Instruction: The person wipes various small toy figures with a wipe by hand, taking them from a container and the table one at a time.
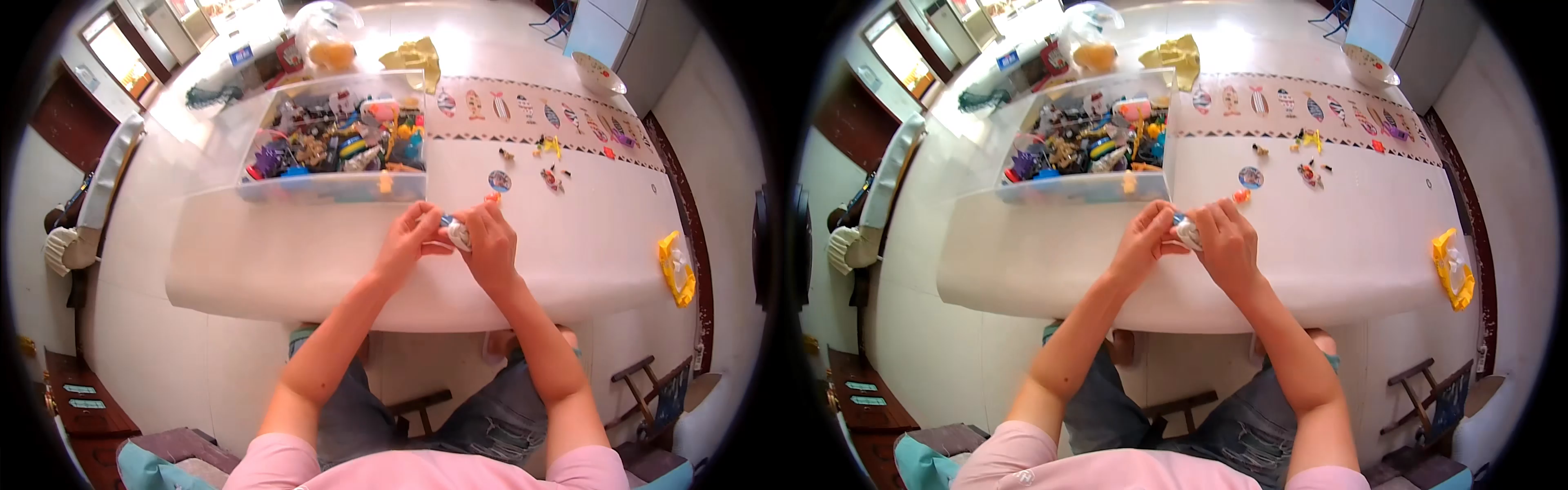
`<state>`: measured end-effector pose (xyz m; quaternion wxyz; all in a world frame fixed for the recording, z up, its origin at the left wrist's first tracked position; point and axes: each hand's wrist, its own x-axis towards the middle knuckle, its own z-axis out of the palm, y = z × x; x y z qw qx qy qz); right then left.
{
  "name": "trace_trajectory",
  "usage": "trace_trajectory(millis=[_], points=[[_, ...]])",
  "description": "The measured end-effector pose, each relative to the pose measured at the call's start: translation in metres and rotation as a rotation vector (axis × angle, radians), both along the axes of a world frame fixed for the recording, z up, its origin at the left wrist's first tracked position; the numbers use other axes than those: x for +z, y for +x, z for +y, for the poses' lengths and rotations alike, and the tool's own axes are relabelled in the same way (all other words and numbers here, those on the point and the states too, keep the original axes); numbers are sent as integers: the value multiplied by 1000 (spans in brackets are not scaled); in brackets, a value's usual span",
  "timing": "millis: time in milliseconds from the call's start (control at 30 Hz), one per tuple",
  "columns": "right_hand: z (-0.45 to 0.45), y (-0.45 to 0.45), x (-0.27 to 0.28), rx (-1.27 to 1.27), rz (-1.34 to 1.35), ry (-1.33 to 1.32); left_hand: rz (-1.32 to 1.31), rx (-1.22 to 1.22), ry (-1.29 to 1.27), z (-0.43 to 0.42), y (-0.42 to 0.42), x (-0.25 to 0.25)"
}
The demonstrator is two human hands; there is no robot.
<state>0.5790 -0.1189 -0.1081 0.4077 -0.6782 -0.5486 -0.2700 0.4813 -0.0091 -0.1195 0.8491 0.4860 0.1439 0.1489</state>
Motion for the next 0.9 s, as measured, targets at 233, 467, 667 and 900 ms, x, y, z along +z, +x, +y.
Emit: trace_trajectory(millis=[233,467,667,900], points=[[-14,-7,-7,262,648,-138,-3,-28,377,-11,-12,5],[-32,-14,5,458,1080,56,-21,262,319,13,-14,32],[-55,1,26,363,1184,149,184,627,1084,168,53,107],[-74,-1,28,374,1028,40,603,492,1452,188,127,71]])
